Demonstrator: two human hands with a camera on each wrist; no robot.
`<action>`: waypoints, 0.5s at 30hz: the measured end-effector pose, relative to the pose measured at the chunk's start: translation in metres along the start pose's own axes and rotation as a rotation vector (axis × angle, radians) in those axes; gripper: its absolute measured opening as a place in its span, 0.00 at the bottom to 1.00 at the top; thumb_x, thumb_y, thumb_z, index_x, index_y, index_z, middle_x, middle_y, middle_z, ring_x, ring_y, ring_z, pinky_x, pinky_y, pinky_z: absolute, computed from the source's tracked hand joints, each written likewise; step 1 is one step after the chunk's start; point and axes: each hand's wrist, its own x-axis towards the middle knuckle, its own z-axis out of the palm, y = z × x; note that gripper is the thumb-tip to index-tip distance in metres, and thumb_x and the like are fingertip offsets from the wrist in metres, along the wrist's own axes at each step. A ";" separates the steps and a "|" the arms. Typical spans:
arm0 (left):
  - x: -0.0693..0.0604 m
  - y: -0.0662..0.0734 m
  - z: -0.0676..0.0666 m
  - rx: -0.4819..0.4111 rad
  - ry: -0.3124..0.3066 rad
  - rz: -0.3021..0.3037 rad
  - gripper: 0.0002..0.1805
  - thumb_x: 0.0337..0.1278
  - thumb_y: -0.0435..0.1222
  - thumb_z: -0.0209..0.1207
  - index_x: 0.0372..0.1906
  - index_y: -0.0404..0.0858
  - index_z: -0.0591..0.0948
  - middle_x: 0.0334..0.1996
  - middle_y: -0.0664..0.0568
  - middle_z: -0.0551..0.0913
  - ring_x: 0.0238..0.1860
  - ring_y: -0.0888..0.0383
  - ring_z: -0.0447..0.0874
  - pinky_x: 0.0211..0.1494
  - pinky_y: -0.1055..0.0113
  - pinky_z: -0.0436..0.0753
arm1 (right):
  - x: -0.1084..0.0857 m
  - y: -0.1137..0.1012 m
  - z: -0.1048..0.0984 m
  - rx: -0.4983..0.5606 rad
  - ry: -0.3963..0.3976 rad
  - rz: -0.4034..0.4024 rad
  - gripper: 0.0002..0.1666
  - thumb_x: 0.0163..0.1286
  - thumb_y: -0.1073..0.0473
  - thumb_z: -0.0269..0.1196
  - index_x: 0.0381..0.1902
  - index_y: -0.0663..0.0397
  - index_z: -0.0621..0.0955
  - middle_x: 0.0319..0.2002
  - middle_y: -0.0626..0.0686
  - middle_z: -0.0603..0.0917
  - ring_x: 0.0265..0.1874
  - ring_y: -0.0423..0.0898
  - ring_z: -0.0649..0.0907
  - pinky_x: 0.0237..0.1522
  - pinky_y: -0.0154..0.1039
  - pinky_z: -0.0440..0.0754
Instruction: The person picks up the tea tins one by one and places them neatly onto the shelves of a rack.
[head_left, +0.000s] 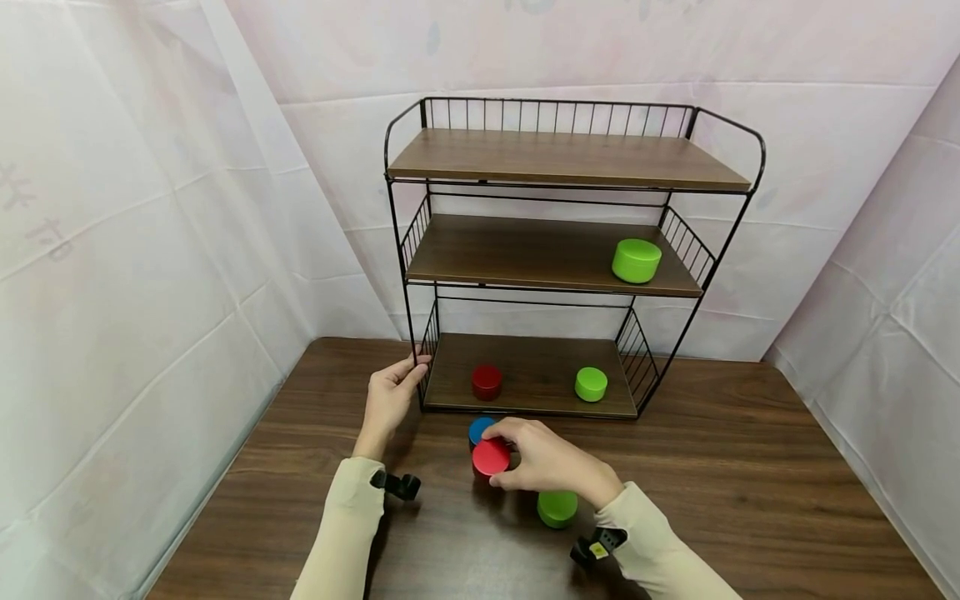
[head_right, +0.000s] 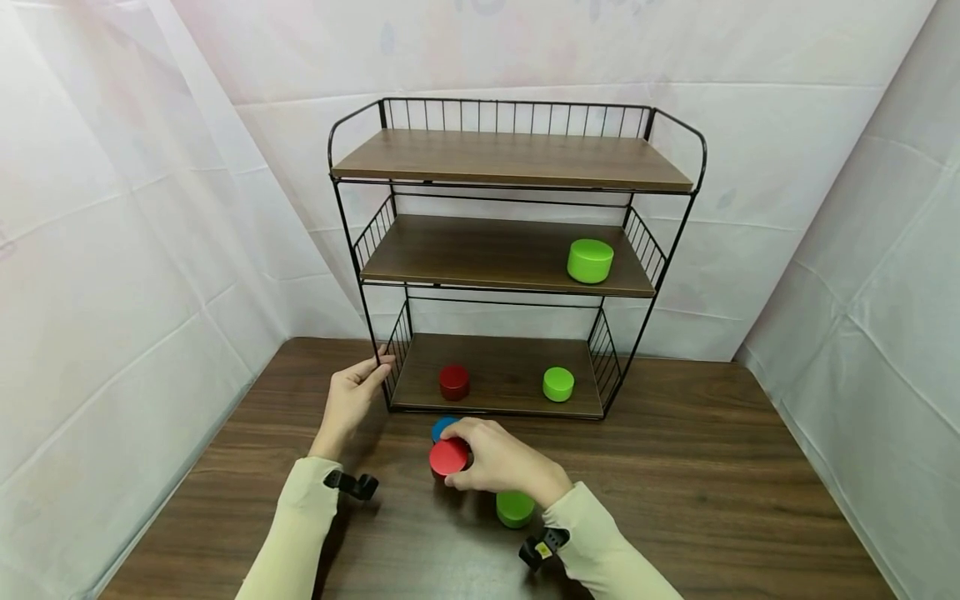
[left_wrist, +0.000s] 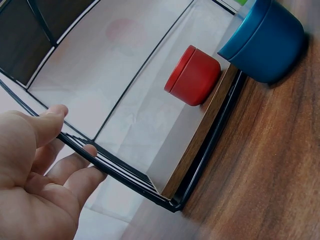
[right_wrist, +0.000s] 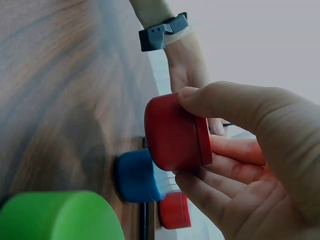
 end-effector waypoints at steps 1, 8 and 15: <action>0.000 0.000 0.000 0.003 -0.001 0.001 0.17 0.72 0.39 0.63 0.57 0.35 0.87 0.69 0.46 0.77 0.67 0.51 0.78 0.51 0.80 0.81 | -0.001 0.001 -0.002 0.006 0.002 -0.003 0.32 0.60 0.56 0.76 0.61 0.58 0.81 0.55 0.49 0.85 0.46 0.39 0.81 0.47 0.33 0.83; 0.000 0.002 0.001 -0.001 0.002 -0.010 0.18 0.72 0.38 0.63 0.58 0.32 0.85 0.70 0.45 0.77 0.65 0.49 0.80 0.53 0.77 0.82 | -0.004 0.004 -0.014 0.021 0.015 -0.013 0.31 0.60 0.58 0.76 0.61 0.58 0.80 0.50 0.48 0.84 0.41 0.38 0.81 0.44 0.34 0.85; -0.001 0.006 0.001 0.004 -0.007 -0.025 0.18 0.72 0.39 0.62 0.58 0.32 0.85 0.70 0.46 0.76 0.65 0.50 0.80 0.54 0.76 0.82 | -0.006 0.007 -0.024 0.026 0.027 -0.001 0.32 0.60 0.57 0.76 0.61 0.57 0.80 0.51 0.47 0.84 0.43 0.38 0.82 0.47 0.39 0.86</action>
